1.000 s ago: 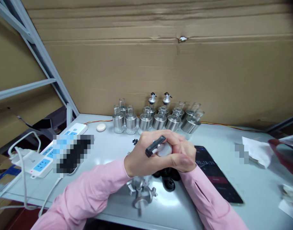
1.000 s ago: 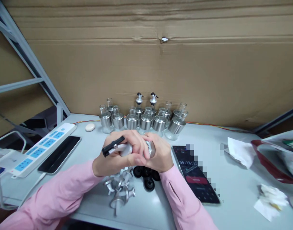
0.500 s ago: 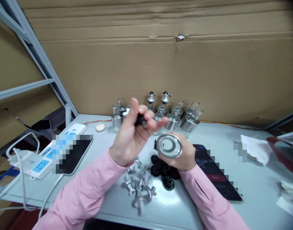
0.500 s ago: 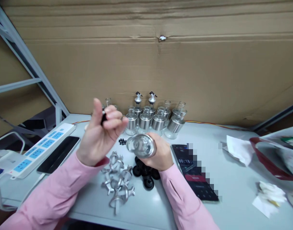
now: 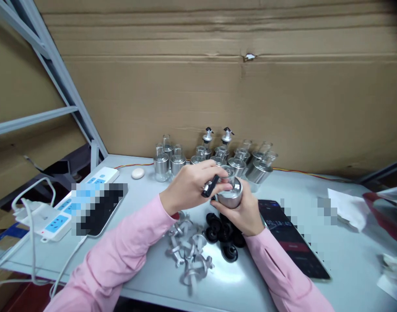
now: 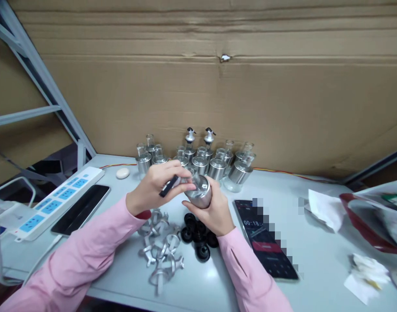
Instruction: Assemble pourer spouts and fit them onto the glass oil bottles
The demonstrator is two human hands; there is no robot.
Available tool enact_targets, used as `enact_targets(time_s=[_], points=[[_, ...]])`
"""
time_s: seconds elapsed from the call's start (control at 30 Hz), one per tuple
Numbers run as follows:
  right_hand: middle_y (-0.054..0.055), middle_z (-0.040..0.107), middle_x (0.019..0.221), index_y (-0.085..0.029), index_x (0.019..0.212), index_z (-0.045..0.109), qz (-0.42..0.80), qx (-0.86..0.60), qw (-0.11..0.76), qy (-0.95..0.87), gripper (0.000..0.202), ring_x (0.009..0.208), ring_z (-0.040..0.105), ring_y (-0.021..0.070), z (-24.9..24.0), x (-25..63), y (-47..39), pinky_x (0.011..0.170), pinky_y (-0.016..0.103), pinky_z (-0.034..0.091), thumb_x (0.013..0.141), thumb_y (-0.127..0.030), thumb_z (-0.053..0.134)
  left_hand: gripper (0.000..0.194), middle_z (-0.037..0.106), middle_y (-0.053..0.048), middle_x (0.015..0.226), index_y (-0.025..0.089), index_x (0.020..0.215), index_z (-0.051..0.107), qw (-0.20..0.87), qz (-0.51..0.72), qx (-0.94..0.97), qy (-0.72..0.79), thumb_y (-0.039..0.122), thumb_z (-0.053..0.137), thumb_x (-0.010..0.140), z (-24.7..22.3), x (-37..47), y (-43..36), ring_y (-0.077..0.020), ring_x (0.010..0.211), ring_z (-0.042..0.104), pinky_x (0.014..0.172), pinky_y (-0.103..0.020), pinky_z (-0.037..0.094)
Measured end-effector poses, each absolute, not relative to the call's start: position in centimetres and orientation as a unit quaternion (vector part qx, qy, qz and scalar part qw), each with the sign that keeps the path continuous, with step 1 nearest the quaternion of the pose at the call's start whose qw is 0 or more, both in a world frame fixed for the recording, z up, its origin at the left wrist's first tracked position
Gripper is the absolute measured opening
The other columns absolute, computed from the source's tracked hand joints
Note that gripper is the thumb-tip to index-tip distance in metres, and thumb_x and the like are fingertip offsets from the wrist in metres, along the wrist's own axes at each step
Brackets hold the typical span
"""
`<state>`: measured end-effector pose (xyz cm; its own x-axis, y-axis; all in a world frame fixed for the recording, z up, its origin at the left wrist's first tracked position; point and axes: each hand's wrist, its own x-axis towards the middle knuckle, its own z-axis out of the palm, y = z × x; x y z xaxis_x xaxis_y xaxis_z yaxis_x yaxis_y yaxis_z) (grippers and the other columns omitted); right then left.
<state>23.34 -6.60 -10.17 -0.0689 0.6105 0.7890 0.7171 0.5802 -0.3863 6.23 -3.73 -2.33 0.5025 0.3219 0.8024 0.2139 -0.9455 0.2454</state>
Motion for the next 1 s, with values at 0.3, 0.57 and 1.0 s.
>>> enact_targets(time_s=[0.3, 0.57, 1.0], points=[[0.011, 0.060, 0.105, -0.021, 0.127, 0.035, 0.068, -0.437, 0.516, -0.734, 0.045, 0.089, 0.062, 0.0198, -10.9, 24.1, -5.5, 0.079, 0.040, 0.053, 0.087, -0.033, 0.053, 0.012, 0.062, 0.001, 0.073, 0.015, 0.076, 0.058, 0.002, 0.504, 0.807, 0.309, 0.025, 0.064, 0.080, 1.2, 0.8, -1.6, -0.0103, 0.067, 0.057, 0.065, -0.021, 0.043], [0.010, 0.062, 0.101, -0.021, 0.123, 0.039, 0.036, -0.446, 0.482, -0.753, 0.037, 0.081, 0.064, 0.0176, -10.8, 24.1, -5.8, 0.077, 0.038, 0.053, 0.090, -0.035, 0.048, 0.011, 0.059, 0.001, 0.075, 0.017, 0.080, 0.059, -0.080, 0.458, 0.812, 0.354, 0.027, 0.063, 0.082, -0.4, -1.1, 1.5, -0.0114, 0.068, 0.054, 0.065, -0.023, 0.039], [0.009, 0.063, 0.098, -0.020, 0.122, 0.041, 0.034, -0.452, 0.465, -0.761, 0.035, 0.081, 0.064, 0.0174, -10.5, 24.0, -6.1, 0.077, 0.035, 0.052, 0.091, -0.035, 0.047, 0.014, 0.056, -0.001, 0.084, 0.018, 0.089, 0.060, -0.059, 0.378, 0.841, 0.382, 0.028, 0.051, 0.089, -6.0, 0.3, 5.0, -0.0121, 0.070, 0.055, 0.062, -0.022, 0.039]])
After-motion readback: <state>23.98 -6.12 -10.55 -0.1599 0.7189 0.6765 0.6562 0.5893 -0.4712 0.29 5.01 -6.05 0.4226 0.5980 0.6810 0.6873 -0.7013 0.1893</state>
